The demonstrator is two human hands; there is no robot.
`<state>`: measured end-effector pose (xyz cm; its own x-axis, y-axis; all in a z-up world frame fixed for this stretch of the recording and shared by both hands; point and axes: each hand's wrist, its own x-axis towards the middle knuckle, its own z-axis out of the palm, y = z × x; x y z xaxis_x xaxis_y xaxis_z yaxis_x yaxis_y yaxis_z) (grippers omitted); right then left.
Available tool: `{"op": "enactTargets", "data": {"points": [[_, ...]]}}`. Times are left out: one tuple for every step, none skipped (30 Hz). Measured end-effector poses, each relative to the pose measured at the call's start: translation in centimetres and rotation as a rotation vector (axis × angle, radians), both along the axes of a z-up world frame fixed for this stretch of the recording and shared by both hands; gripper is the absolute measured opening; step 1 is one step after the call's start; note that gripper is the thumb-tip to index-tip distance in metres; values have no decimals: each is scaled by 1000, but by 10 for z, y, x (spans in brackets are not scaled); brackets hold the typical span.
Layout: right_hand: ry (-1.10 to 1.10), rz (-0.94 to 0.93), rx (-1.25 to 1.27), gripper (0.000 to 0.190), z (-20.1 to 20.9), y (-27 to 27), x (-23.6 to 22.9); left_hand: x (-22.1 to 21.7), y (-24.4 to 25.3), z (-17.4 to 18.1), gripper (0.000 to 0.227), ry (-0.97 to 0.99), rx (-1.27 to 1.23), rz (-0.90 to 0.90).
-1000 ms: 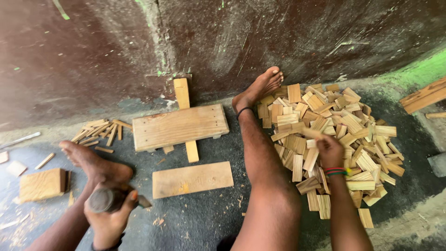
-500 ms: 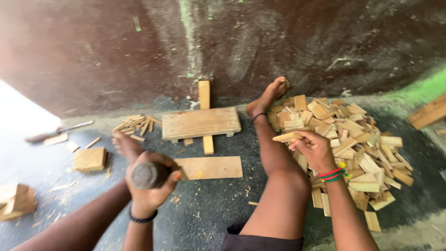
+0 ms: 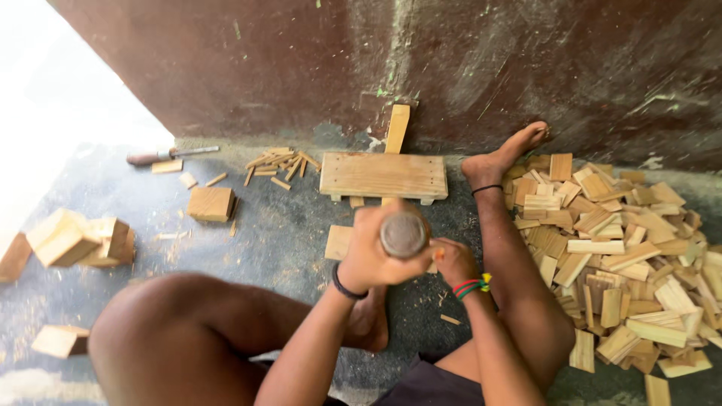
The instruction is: The person sits on the floor and uses a hammer and chisel to split small wooden blocks into thin strips. They repeatedly position the wood on a wooden stand, strike the chisel, and collect the resulting pieces.
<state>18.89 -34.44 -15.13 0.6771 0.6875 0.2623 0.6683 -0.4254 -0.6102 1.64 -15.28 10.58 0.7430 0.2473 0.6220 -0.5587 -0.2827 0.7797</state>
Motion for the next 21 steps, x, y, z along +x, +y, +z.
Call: {"op": "enactTargets", "data": {"points": [[-26,-9,-32,31,-11,7,1,2,0,-2,32,18,34,9],[-52,-33,-70,38,-21,8,-2,3,0,-5,33,35,63,1],[-22,-20,-45,35,-31,19,1,8,7,-9,33,51,97,2],[21,-2,-40,32,-40,18,-3,7,8,-15,32,81,110,7],[65,14,-33,30,-48,13,-11,6,8,-20,32,111,124,10],[36,20,-24,29,-55,11,-10,7,9,-27,32,123,111,23],[7,26,-14,29,-59,7,-11,6,9,-33,32,135,97,35],[-29,43,19,29,-62,18,-5,8,15,-34,32,141,105,61],[-2,18,-11,26,-63,22,-1,13,17,-34,33,121,102,68],[35,1,-36,24,-67,30,-5,12,19,-35,34,111,103,82],[70,-16,-61,21,-72,38,-9,13,21,-36,35,100,106,95],[137,-53,-78,17,-76,38,-13,14,22,-39,35,122,97,92],[202,-90,-95,15,-81,42,-16,15,23,-42,34,144,88,89],[262,-145,-115,18,-83,39,-17,19,22,-45,34,159,76,69],[296,-144,-65,18,-85,37,-17,22,22,-48,34,156,89,61],[333,-145,-16,19,-86,35,-19,22,21,-51,34,157,102,52],[370,-145,33,19,-86,32,-20,24,20,-53,34,158,115,42],[380,-145,28,19,-86,35,-22,23,22,-55,35,160,142,55],[385,-144,20,18,-85,37,-25,21,23,-55,36,161,170,67],[383,-140,22,18,-83,41,-24,21,24,-55,37,158,199,82],[379,-137,18,18,-80,43,-24,21,24,-53,36,161,181,83]]}}
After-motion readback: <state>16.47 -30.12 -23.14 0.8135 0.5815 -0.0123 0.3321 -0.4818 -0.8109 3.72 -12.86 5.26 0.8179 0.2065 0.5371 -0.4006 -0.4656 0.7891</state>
